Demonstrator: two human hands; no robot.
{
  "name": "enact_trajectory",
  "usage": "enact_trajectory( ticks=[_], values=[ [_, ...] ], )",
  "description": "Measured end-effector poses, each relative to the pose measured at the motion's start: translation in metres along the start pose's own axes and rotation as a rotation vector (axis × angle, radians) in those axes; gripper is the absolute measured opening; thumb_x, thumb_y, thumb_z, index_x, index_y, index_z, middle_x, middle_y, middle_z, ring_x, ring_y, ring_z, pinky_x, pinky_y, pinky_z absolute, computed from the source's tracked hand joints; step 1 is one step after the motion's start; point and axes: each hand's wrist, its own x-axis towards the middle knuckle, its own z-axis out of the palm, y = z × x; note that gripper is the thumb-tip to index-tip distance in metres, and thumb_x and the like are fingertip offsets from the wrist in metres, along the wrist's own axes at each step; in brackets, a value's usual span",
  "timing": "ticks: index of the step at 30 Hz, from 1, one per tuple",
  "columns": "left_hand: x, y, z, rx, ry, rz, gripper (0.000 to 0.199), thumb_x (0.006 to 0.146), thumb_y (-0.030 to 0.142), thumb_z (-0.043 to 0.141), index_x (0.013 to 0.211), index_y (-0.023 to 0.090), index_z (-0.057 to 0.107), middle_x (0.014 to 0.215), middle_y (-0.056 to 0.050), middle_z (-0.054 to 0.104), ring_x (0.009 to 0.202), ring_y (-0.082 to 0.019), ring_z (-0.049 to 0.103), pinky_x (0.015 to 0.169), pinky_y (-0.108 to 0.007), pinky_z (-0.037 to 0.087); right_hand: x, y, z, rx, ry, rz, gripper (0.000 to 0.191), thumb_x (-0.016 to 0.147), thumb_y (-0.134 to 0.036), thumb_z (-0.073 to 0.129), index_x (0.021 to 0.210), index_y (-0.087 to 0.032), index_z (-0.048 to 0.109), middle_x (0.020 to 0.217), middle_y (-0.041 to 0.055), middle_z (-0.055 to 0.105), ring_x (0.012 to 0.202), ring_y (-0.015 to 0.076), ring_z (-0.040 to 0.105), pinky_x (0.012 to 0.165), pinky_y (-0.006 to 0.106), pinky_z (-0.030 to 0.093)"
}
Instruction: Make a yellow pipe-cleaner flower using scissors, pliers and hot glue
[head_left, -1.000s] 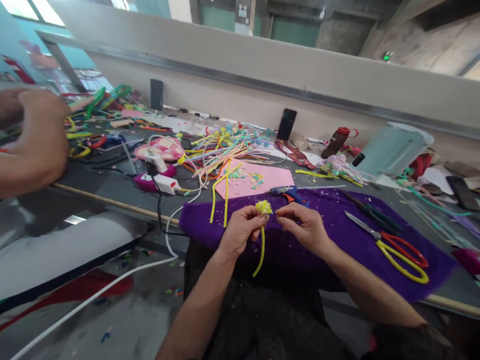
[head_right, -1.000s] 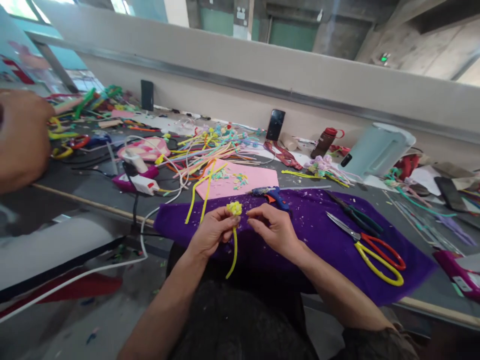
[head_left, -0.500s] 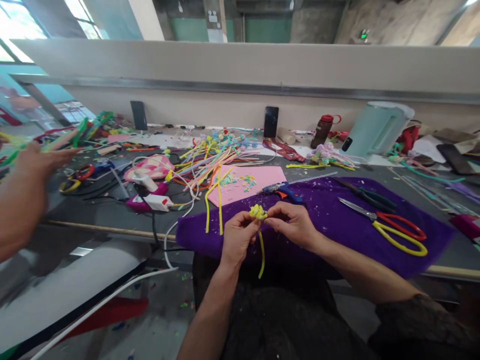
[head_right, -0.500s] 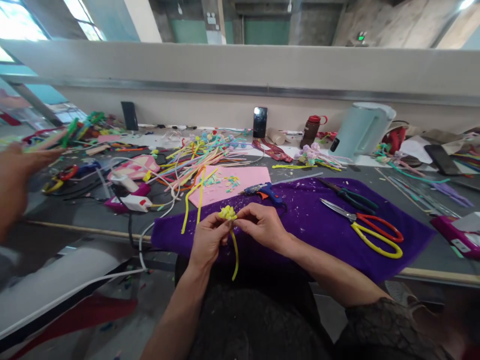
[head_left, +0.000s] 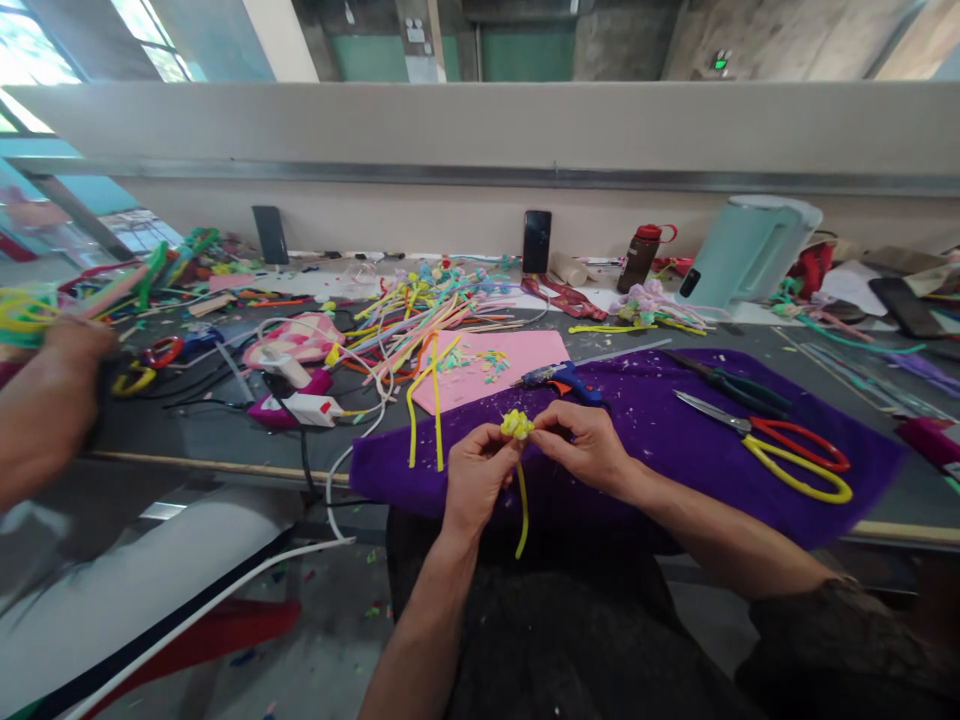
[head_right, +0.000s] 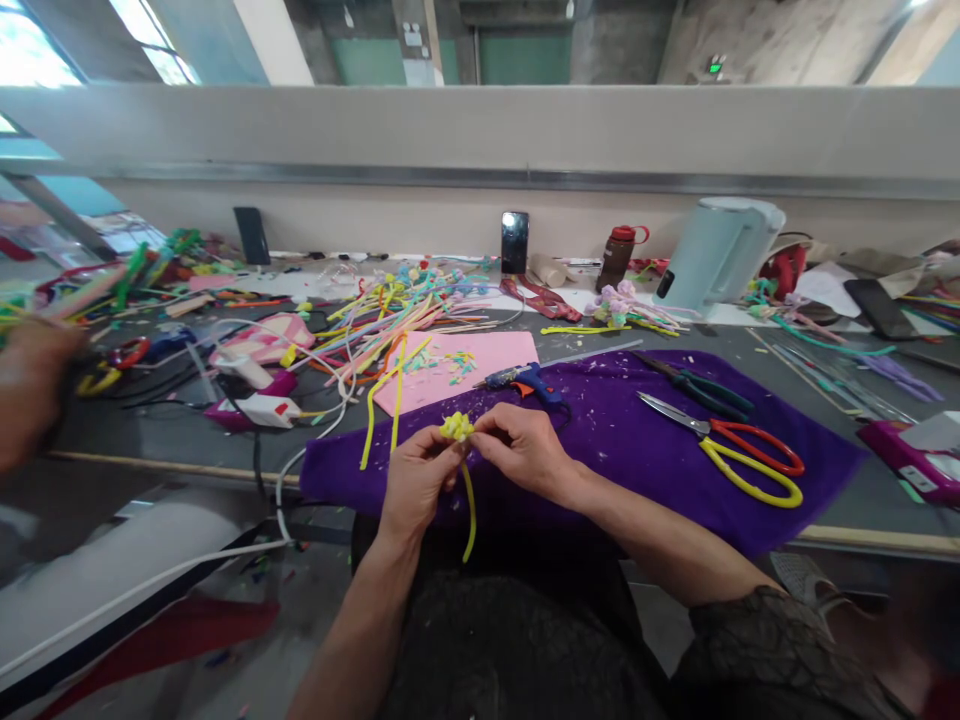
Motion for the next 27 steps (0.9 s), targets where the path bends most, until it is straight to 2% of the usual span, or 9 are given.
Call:
enact_trajectory(
  ticks=[8, 13, 17, 27],
  values=[
    [0.0018, 0.0001, -0.0012, -0.059, 0.023, -0.034, 0.023, 0.062, 0.032, 0.071, 0.065, 0.016, 0.055, 0.047, 0.008, 0.047, 0.034, -0.003, 0.034, 0.034, -0.016, 0.024, -0.0003, -0.0041, -0.0048, -0.013, 0.003, 0.040, 0.010, 0.077, -0.020, 0.056, 0.072, -0.016, 0.064, 0.063, 0.0005, 0.061, 0.056, 0.0099, 0.054, 0.052, 0.020, 0.041],
    [-0.0006, 0.0013, -0.0021, -0.010, 0.024, 0.003, 0.019, 0.065, 0.030, 0.069, 0.067, 0.016, 0.056, 0.046, 0.008, 0.046, 0.035, -0.003, 0.034, 0.035, -0.016, 0.025, -0.0020, -0.0022, -0.0055, 0.034, 0.053, 0.085, 0.009, 0.076, -0.022, 0.058, 0.081, -0.017, 0.064, 0.067, 0.0005, 0.062, 0.053, 0.0096, 0.052, 0.049, 0.020, 0.041],
    [-0.0027, 0.0031, -0.0008, 0.045, 0.025, 0.041, 0.017, 0.067, 0.028, 0.068, 0.068, 0.016, 0.056, 0.046, 0.008, 0.046, 0.037, -0.004, 0.035, 0.036, -0.017, 0.026, -0.0036, -0.0009, -0.0052, 0.067, 0.061, 0.060, 0.012, 0.076, -0.023, 0.059, 0.086, -0.017, 0.062, 0.072, 0.0015, 0.062, 0.055, 0.0100, 0.052, 0.049, 0.021, 0.042],
    [-0.0035, 0.0035, 0.0022, 0.040, 0.017, 0.034, 0.019, 0.065, 0.029, 0.069, 0.066, 0.015, 0.056, 0.045, 0.008, 0.046, 0.036, -0.004, 0.034, 0.036, -0.016, 0.025, -0.0033, -0.0021, -0.0056, 0.052, 0.050, 0.010, 0.009, 0.079, -0.024, 0.057, 0.082, -0.016, 0.062, 0.070, 0.0014, 0.061, 0.055, 0.0089, 0.051, 0.050, 0.021, 0.041]
  ],
)
